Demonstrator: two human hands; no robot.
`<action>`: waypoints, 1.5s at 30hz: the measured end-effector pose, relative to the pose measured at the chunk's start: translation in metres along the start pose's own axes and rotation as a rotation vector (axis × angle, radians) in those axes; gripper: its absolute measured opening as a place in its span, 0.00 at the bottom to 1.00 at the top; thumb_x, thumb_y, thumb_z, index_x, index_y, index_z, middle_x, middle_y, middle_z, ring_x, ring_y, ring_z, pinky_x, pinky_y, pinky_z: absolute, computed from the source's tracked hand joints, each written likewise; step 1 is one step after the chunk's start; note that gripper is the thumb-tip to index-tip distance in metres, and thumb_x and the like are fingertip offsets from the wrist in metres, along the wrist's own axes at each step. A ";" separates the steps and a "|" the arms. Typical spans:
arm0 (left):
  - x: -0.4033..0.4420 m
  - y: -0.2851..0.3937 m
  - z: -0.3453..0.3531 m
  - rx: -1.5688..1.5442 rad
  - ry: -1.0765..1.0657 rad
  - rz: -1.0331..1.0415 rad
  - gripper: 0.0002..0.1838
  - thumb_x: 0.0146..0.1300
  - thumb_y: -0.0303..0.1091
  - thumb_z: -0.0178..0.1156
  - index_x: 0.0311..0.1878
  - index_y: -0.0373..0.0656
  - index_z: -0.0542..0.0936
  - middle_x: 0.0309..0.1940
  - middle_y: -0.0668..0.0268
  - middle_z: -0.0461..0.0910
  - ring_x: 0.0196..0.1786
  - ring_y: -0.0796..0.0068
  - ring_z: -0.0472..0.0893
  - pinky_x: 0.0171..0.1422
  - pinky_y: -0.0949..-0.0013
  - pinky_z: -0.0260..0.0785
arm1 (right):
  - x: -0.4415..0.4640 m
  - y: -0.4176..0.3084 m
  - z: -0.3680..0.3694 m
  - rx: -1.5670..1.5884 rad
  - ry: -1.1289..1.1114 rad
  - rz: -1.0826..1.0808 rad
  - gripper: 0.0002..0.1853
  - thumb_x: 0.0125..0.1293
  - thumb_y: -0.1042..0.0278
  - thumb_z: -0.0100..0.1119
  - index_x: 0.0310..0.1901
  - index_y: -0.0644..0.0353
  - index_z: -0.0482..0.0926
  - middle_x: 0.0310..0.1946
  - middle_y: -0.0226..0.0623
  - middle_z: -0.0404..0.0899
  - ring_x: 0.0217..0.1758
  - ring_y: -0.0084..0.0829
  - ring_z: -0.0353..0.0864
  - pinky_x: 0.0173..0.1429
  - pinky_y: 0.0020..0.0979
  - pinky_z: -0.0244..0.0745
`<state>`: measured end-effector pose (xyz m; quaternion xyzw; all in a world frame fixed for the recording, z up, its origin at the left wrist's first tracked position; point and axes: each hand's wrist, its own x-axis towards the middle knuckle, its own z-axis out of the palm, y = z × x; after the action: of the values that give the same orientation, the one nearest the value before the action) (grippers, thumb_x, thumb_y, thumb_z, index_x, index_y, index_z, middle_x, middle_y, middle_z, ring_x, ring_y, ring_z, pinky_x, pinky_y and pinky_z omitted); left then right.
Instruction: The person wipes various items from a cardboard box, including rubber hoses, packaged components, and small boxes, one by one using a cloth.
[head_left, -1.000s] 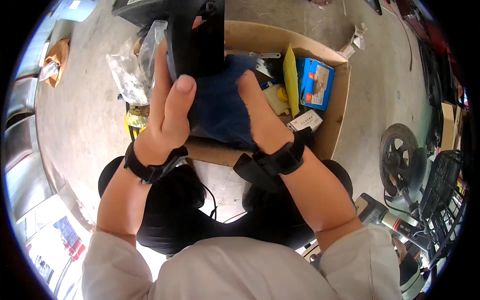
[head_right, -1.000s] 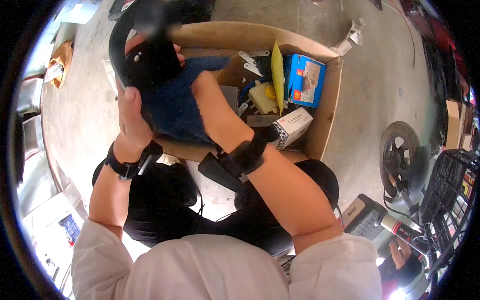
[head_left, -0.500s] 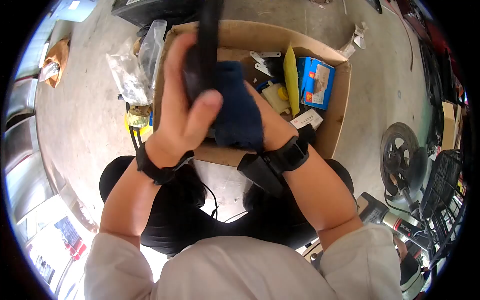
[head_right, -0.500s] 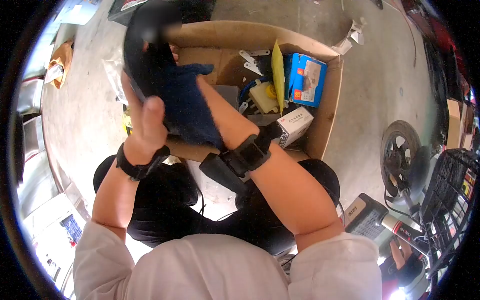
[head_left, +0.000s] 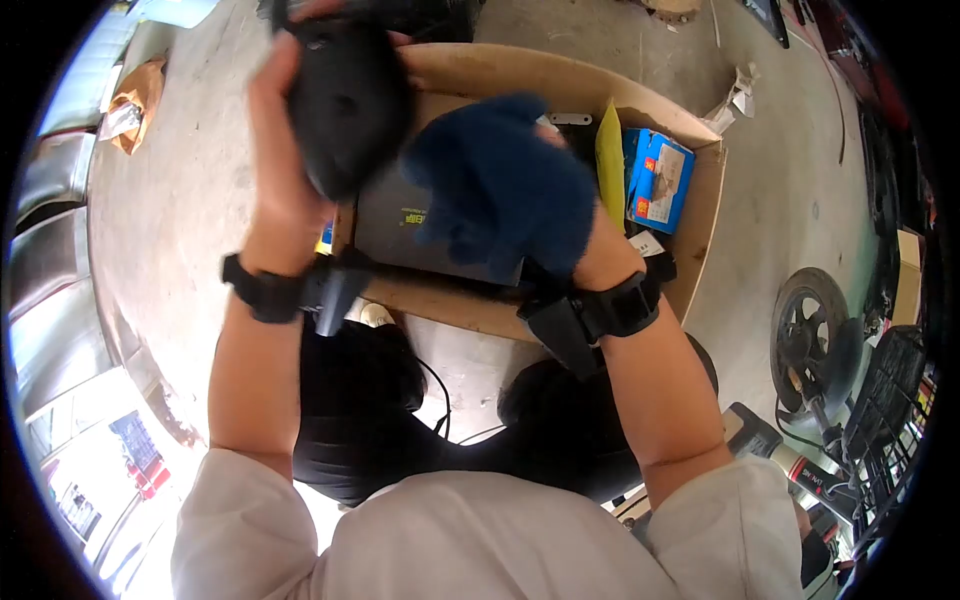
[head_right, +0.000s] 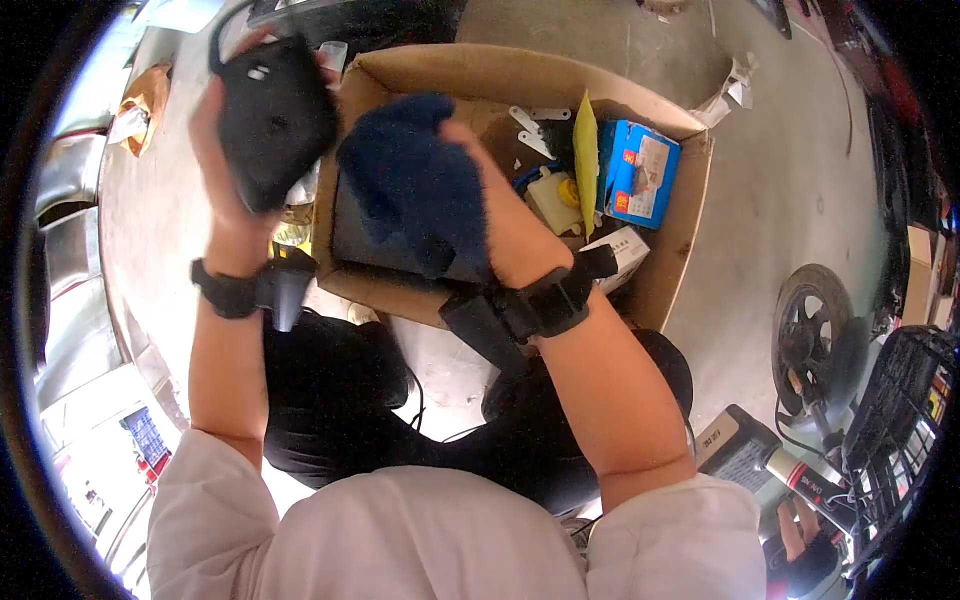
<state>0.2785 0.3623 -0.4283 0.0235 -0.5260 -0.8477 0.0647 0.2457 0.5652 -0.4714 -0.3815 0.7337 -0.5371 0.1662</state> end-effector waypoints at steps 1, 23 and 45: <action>0.006 0.006 -0.018 0.136 0.133 -0.006 0.28 0.62 0.52 0.49 0.61 0.44 0.66 0.43 0.51 0.77 0.44 0.61 0.80 0.50 0.67 0.73 | 0.002 0.000 -0.004 -0.199 0.015 -0.042 0.24 0.60 0.57 0.61 0.56 0.54 0.71 0.49 0.32 0.77 0.51 0.31 0.77 0.57 0.30 0.70; -0.010 -0.159 0.009 1.491 -0.143 0.109 0.23 0.59 0.42 0.59 0.52 0.37 0.72 0.49 0.50 0.74 0.55 0.52 0.72 0.60 0.57 0.63 | -0.078 0.044 -0.182 -0.297 1.021 0.004 0.25 0.56 0.59 0.63 0.55 0.56 0.72 0.49 0.36 0.77 0.54 0.38 0.74 0.61 0.36 0.66; -0.036 -0.083 0.029 -0.026 0.107 -0.787 0.19 0.63 0.30 0.50 0.56 0.35 0.70 0.51 0.59 0.76 0.55 0.68 0.74 0.62 0.68 0.61 | -0.098 0.059 -0.170 -0.090 1.042 0.082 0.23 0.55 0.62 0.61 0.53 0.58 0.74 0.49 0.42 0.76 0.54 0.43 0.73 0.62 0.39 0.64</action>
<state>0.3044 0.4288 -0.4907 0.2667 -0.4618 -0.8119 -0.2376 0.1764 0.7576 -0.4795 -0.0414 0.7557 -0.6166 -0.2166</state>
